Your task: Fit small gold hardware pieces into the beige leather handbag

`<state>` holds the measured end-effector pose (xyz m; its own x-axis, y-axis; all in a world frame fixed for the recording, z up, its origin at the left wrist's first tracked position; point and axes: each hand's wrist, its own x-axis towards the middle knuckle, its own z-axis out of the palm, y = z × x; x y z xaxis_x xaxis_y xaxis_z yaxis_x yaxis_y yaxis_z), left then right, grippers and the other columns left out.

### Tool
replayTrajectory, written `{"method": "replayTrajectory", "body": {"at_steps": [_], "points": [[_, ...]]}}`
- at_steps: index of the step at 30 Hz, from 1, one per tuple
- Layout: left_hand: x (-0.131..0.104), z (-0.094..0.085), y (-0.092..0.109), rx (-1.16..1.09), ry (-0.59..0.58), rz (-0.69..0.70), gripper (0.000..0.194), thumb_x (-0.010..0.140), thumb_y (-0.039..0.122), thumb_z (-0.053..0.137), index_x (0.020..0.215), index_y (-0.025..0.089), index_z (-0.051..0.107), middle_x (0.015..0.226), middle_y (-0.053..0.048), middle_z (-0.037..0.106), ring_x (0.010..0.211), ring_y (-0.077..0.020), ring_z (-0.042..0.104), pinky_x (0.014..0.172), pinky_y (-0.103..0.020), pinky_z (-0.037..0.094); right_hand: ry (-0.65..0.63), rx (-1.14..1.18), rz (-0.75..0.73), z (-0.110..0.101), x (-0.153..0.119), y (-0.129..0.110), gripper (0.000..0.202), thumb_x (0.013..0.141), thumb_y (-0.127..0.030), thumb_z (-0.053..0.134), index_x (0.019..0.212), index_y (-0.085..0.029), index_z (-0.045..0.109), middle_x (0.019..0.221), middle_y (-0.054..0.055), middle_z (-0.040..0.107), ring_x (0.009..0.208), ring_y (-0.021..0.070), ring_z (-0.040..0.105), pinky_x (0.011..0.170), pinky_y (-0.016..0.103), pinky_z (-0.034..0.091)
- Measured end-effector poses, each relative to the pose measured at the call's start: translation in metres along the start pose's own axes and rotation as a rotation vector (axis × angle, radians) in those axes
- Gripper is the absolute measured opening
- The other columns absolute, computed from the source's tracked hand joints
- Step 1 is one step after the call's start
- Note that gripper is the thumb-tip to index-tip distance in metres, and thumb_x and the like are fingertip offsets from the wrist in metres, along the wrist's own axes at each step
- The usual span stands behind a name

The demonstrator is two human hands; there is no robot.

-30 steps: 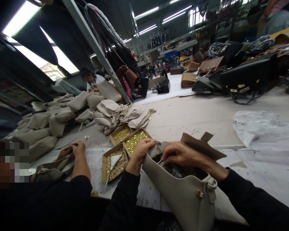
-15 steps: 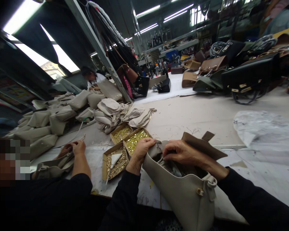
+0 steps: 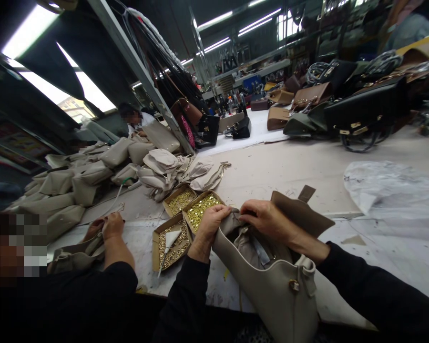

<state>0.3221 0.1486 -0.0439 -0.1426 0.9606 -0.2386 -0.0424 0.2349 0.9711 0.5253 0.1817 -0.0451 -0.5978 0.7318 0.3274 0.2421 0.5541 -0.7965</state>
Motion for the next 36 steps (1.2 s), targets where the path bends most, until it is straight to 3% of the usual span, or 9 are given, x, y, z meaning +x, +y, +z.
{"method": "replayTrajectory", "body": {"at_steps": [6,13,20,28,36], "points": [[-0.001,0.001,-0.005,0.049,0.079,0.066,0.042,0.066,0.051,0.081,0.058,0.013,0.065,0.056,0.003,0.050,0.058,-0.0089,0.038,0.056,-0.024,0.029,0.032,-0.400,0.009,0.012,0.005,-0.008,0.019,0.084,-0.021,0.081,0.086,-0.017,0.062,0.086,0.005,0.067,0.073,0.0188,0.062,0.067,0.029,0.046],[-0.001,0.000,-0.014,0.025,0.098,0.052,0.046,0.062,0.055,0.083,0.061,0.012,0.067,0.056,0.002,0.052,0.057,-0.0092,0.040,0.057,-0.024,0.032,0.068,-0.398,0.078,0.022,0.008,-0.005,0.016,0.084,-0.022,0.078,0.078,-0.018,0.063,0.077,0.003,0.067,0.069,0.0173,0.061,0.065,0.027,0.044],[-0.002,0.000,-0.015,0.001,0.099,0.031,0.046,0.061,0.056,0.083,0.060,0.013,0.067,0.057,0.001,0.053,0.057,-0.0099,0.043,0.057,-0.024,0.034,0.039,-0.577,0.085,0.025,0.009,-0.014,0.011,0.087,-0.021,0.069,0.078,-0.017,0.064,0.077,0.006,0.070,0.068,0.0185,0.064,0.063,0.028,0.042],[-0.004,0.007,-0.008,0.090,0.163,0.080,0.041,0.067,0.051,0.079,0.057,0.015,0.064,0.056,0.002,0.051,0.057,-0.0102,0.039,0.056,-0.025,0.031,-0.138,-0.976,-0.248,0.025,0.004,-0.015,0.025,0.084,0.005,0.058,0.082,-0.019,0.066,0.078,0.007,0.067,0.068,0.0218,0.061,0.052,0.033,0.031],[0.000,0.017,0.001,0.310,0.096,0.192,0.046,0.080,0.044,0.065,0.047,0.019,0.045,0.050,0.004,0.035,0.054,-0.0103,0.031,0.056,-0.028,0.024,-0.115,-0.960,-0.243,0.020,0.004,-0.003,0.028,0.084,0.009,0.051,0.084,-0.017,0.062,0.075,0.005,0.066,0.063,0.0193,0.062,0.054,0.032,0.039]]}}
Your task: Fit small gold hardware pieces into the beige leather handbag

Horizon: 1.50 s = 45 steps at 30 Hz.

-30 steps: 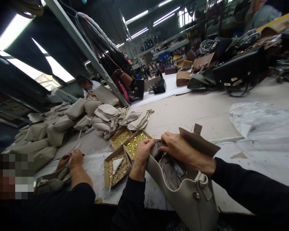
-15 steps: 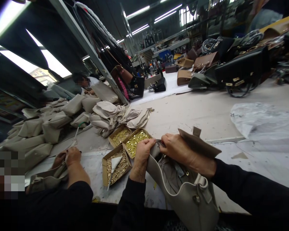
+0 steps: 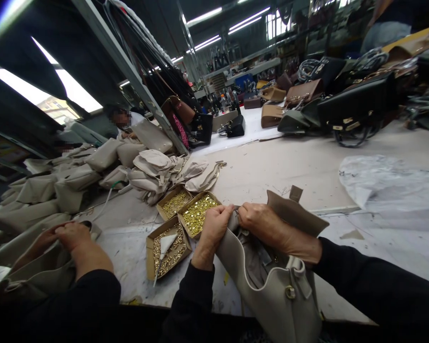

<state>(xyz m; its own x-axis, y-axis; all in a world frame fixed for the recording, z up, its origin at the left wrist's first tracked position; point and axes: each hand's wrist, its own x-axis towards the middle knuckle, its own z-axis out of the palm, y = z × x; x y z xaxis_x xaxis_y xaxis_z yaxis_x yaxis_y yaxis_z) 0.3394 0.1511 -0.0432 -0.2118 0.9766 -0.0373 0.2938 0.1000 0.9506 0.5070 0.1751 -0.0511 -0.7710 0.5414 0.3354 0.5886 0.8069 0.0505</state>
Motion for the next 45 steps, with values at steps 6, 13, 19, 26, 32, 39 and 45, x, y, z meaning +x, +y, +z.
{"method": "replayTrajectory", "body": {"at_steps": [6,13,19,26,32,39,45], "points": [[-0.001,0.005,-0.009,0.035,0.025,0.055,0.044,0.084,0.040,0.063,0.049,0.019,0.047,0.051,0.003,0.042,0.056,-0.0121,0.034,0.059,-0.029,0.023,0.014,0.017,0.055,0.003,-0.001,0.000,0.027,0.084,0.008,0.052,0.082,-0.017,0.059,0.075,0.005,0.063,0.061,0.0186,0.059,0.056,0.031,0.040],[-0.005,0.005,-0.014,0.056,0.024,0.106,0.045,0.089,0.041,0.059,0.052,0.018,0.049,0.054,0.002,0.044,0.058,-0.0128,0.038,0.061,-0.029,0.026,0.044,0.188,0.095,0.009,-0.004,0.007,0.016,0.095,-0.010,0.058,0.082,-0.018,0.060,0.075,0.004,0.062,0.062,0.0174,0.059,0.057,0.029,0.038],[-0.004,0.007,-0.023,0.015,-0.011,0.087,0.044,0.090,0.045,0.057,0.055,0.018,0.050,0.057,0.002,0.044,0.060,-0.0129,0.038,0.060,-0.028,0.028,0.082,0.487,0.265,0.012,-0.003,0.011,0.021,0.094,-0.019,0.060,0.073,-0.020,0.057,0.071,0.001,0.063,0.059,0.0140,0.055,0.060,0.027,0.037],[-0.001,0.011,-0.030,-0.048,-0.040,0.020,0.045,0.087,0.049,0.057,0.057,0.018,0.047,0.059,0.002,0.039,0.061,-0.0122,0.035,0.059,-0.027,0.028,0.080,0.615,0.286,0.017,-0.007,0.019,0.018,0.092,-0.019,0.058,0.074,-0.019,0.062,0.070,0.002,0.066,0.061,0.0150,0.058,0.061,0.027,0.039],[-0.003,0.012,-0.029,-0.029,-0.072,-0.003,0.048,0.086,0.054,0.055,0.055,0.019,0.043,0.057,0.004,0.035,0.059,-0.0111,0.033,0.058,-0.026,0.028,-0.112,0.591,0.213,0.008,-0.008,0.034,0.016,0.094,-0.030,0.069,0.083,-0.018,0.069,0.078,0.004,0.071,0.068,0.0173,0.064,0.064,0.027,0.044],[-0.002,0.013,-0.033,0.050,-0.071,-0.002,0.044,0.087,0.051,0.052,0.057,0.018,0.049,0.058,0.003,0.043,0.060,-0.0120,0.038,0.060,-0.027,0.030,-0.203,0.298,0.160,0.005,0.003,0.021,0.014,0.096,-0.021,0.063,0.084,-0.017,0.067,0.084,0.007,0.073,0.073,0.0191,0.068,0.070,0.028,0.049],[-0.004,0.018,-0.039,0.147,-0.054,0.017,0.043,0.087,0.043,0.054,0.052,0.019,0.045,0.054,0.003,0.042,0.058,-0.0130,0.039,0.061,-0.028,0.025,-0.264,0.194,0.127,0.018,0.010,0.007,0.019,0.088,-0.004,0.059,0.076,-0.017,0.065,0.074,0.008,0.072,0.065,0.0205,0.067,0.063,0.029,0.046]]}}
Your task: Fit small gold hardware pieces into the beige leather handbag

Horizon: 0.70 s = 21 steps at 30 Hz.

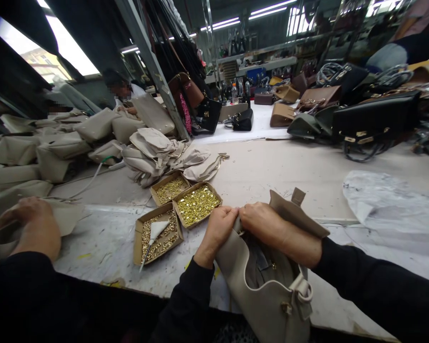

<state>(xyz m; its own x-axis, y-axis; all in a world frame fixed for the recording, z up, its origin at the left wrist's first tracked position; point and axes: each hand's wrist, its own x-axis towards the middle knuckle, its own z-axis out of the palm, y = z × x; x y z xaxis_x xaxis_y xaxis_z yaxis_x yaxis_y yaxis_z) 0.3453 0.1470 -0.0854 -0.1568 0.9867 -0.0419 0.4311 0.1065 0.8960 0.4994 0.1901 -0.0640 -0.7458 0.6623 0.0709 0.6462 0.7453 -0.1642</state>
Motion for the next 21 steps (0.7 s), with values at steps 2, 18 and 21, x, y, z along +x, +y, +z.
{"method": "replayTrajectory", "body": {"at_steps": [2,18,21], "points": [[-0.001,0.001,-0.003,0.003,0.002,0.004,0.043,0.087,0.043,0.053,0.052,0.019,0.046,0.054,0.002,0.043,0.059,-0.0134,0.040,0.061,-0.028,0.026,-0.020,-0.013,-0.012,0.001,0.001,-0.001,0.019,0.088,-0.003,0.058,0.077,-0.017,0.065,0.073,0.007,0.071,0.064,0.0196,0.067,0.061,0.028,0.044],[-0.005,-0.009,-0.019,-0.231,-0.058,0.067,0.045,0.092,0.049,0.055,0.061,0.017,0.053,0.060,0.003,0.044,0.063,-0.0119,0.041,0.062,-0.026,0.030,0.168,0.355,0.008,-0.002,-0.006,0.006,0.020,0.086,-0.017,0.060,0.067,-0.018,0.058,0.061,-0.002,0.060,0.054,0.0114,0.051,0.056,0.023,0.032],[-0.003,-0.007,-0.020,-0.248,-0.060,0.070,0.044,0.091,0.049,0.056,0.062,0.016,0.055,0.062,0.002,0.047,0.064,-0.0122,0.042,0.063,-0.026,0.032,0.148,0.395,0.041,0.001,-0.004,0.010,0.021,0.086,-0.019,0.059,0.065,-0.018,0.058,0.057,-0.002,0.058,0.053,0.0112,0.050,0.055,0.023,0.031]]}}
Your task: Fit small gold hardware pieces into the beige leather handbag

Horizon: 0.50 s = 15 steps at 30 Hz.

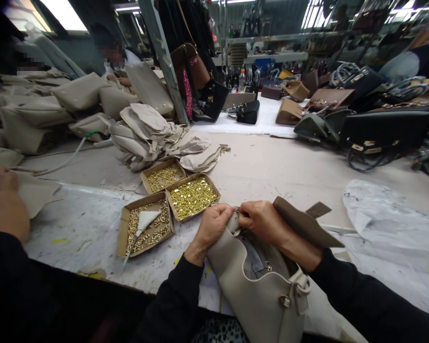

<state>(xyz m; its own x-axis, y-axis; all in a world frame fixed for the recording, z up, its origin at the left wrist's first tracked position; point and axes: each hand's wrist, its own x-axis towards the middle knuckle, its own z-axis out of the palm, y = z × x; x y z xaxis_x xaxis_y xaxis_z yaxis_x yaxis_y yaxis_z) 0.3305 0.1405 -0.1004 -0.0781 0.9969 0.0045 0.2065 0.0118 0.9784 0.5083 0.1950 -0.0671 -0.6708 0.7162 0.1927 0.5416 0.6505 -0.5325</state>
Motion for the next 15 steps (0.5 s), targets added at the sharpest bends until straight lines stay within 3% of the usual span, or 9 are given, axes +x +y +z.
{"method": "replayTrajectory", "body": {"at_steps": [6,12,15], "points": [[-0.001,-0.008,0.004,-0.055,-0.098,-0.086,0.043,0.086,0.050,0.059,0.060,0.016,0.054,0.062,0.003,0.046,0.062,-0.0115,0.040,0.060,-0.025,0.032,-0.084,-0.038,-0.019,-0.001,-0.002,-0.002,0.021,0.091,-0.022,0.057,0.071,-0.018,0.063,0.067,0.002,0.066,0.061,0.0143,0.058,0.060,0.024,0.036],[-0.001,-0.020,0.031,0.034,-0.274,-0.229,0.020,0.069,0.034,0.068,0.070,0.015,0.062,0.063,0.004,0.050,0.059,-0.0102,0.042,0.054,-0.023,0.030,-0.088,-0.026,0.008,-0.005,-0.001,-0.001,0.019,0.088,-0.020,0.059,0.069,-0.018,0.063,0.065,0.001,0.065,0.060,0.0147,0.058,0.059,0.024,0.036],[0.001,-0.018,0.044,0.132,-0.273,-0.254,0.019,0.065,0.031,0.068,0.074,0.014,0.066,0.063,0.004,0.053,0.060,-0.0111,0.045,0.055,-0.022,0.031,-0.068,-0.028,0.015,-0.007,-0.001,0.001,0.019,0.087,-0.019,0.059,0.069,-0.018,0.063,0.064,0.001,0.064,0.060,0.0150,0.057,0.059,0.024,0.036]]}}
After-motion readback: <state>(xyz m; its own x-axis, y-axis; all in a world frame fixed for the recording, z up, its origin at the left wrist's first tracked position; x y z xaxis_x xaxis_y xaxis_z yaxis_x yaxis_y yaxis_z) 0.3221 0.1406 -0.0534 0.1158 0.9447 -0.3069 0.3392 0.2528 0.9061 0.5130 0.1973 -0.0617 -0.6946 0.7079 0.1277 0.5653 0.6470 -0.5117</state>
